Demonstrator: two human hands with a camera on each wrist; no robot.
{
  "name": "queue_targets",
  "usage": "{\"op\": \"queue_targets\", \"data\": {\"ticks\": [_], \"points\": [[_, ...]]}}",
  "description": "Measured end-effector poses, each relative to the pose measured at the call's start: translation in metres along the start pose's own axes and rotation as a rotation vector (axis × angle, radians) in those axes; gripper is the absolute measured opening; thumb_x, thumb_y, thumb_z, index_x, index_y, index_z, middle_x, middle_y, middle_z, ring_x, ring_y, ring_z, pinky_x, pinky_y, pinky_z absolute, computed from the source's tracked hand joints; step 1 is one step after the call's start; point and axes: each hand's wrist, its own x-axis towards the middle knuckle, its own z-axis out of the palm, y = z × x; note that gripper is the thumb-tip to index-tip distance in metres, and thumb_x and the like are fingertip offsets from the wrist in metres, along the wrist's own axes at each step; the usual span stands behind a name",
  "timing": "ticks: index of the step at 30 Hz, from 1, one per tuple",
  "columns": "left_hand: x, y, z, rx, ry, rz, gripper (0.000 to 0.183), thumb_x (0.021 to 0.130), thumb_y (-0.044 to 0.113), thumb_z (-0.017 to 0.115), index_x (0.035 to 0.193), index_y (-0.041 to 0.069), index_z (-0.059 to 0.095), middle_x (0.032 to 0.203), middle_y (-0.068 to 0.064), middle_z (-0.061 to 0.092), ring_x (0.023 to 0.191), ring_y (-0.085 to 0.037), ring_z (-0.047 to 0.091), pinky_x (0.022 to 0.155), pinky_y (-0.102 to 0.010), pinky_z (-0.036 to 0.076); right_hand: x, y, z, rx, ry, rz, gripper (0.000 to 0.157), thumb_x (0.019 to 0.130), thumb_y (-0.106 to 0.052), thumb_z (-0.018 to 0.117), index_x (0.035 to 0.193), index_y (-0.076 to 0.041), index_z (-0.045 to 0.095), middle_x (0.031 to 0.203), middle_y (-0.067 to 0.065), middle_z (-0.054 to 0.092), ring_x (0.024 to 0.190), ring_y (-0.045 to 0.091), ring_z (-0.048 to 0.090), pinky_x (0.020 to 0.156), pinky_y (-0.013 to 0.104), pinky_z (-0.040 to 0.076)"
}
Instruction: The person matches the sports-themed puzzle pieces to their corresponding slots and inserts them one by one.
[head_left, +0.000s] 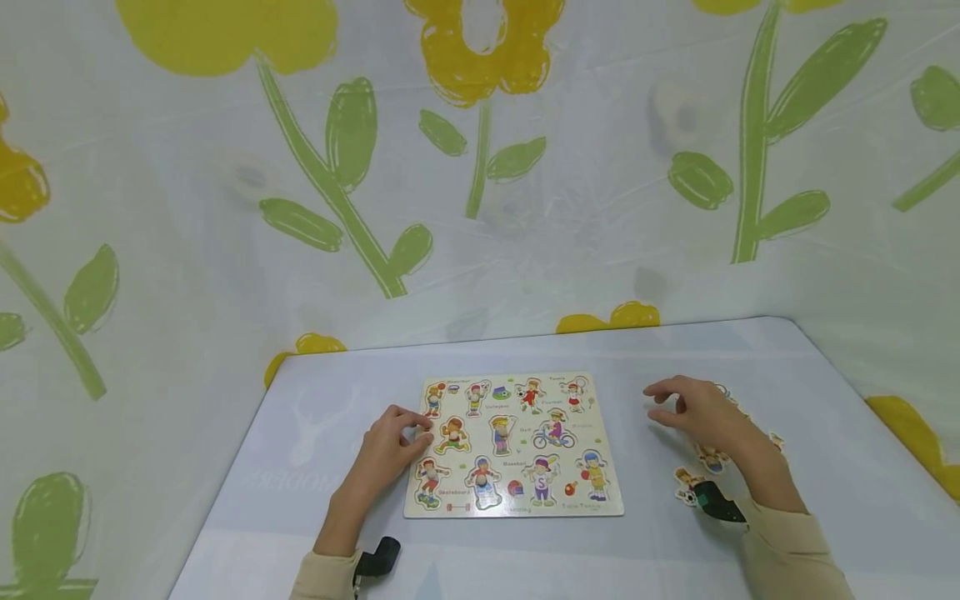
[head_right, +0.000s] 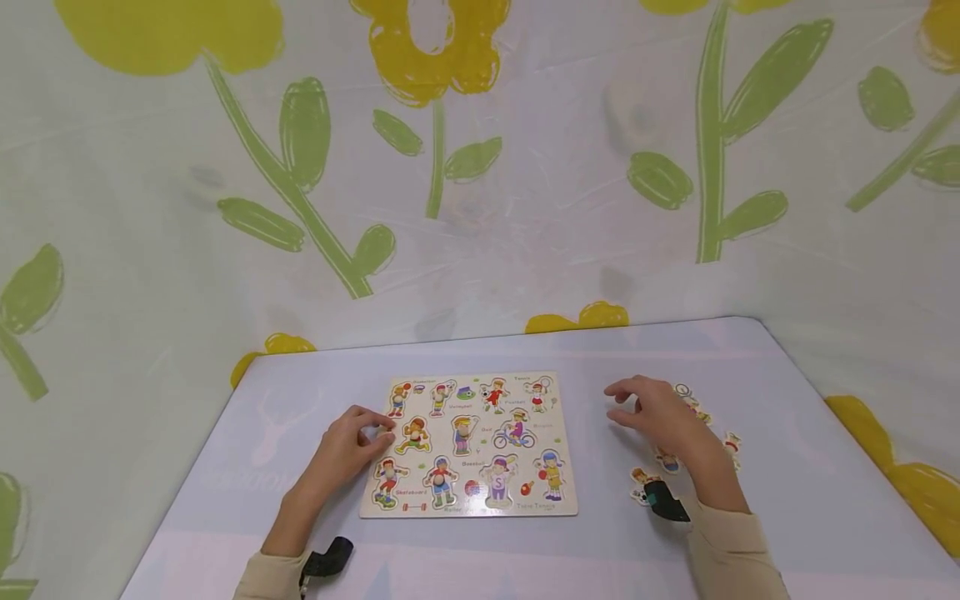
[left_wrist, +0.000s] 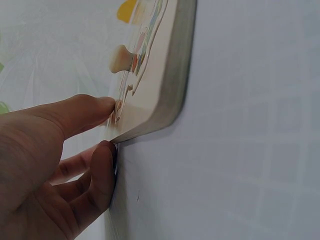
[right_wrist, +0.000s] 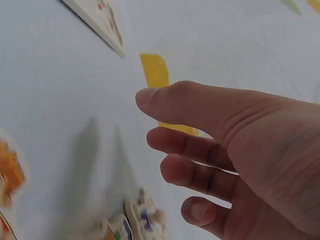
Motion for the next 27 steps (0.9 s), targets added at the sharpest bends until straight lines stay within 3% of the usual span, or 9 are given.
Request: {"op": "queue_targets", "data": {"ticks": [5, 16, 27], "points": [[0.0, -0.002, 0.0, -0.003, 0.0, 0.0, 0.022, 0.084, 0.024, 0.077, 0.104, 0.016, 0.073, 0.108, -0.007, 0.059, 0.071, -0.012, 0.05, 0.058, -0.02, 0.043, -0.006, 0.014, -0.008, 0.0, 0.0, 0.047, 0.034, 0.087, -0.018, 0.072, 0.119, -0.007, 0.067, 0.106, 0.011, 0.068, 0.083, 0.018, 0.056, 0.065, 0.026, 0.048], [0.0, -0.003, -0.001, -0.009, 0.005, 0.001, 0.022, 0.084, 0.024, 0.077, 0.104, 0.016, 0.073, 0.109, -0.007, 0.059, 0.071, -0.012, 0.05, 0.057, -0.02, 0.043, -0.007, 0.036, -0.015, -0.028, 0.023, 0.129, 0.032, 0.088, -0.017, 0.071, 0.116, -0.002, 0.068, 0.093, 0.008, 0.062, 0.084, 0.021, 0.055, 0.068, 0.032, 0.047], [0.0, -0.001, 0.0, -0.003, 0.002, 0.026, 0.02, 0.085, 0.024, 0.076, 0.103, 0.016, 0.073, 0.109, -0.007, 0.06, 0.069, -0.011, 0.05, 0.057, -0.02, 0.042, -0.008, 0.05, -0.012, -0.033, 0.003, 0.18, 0.031, 0.092, -0.019, 0.066, 0.115, 0.001, 0.068, 0.095, 0.011, 0.065, 0.087, 0.026, 0.059, 0.077, 0.047, 0.05]]}}
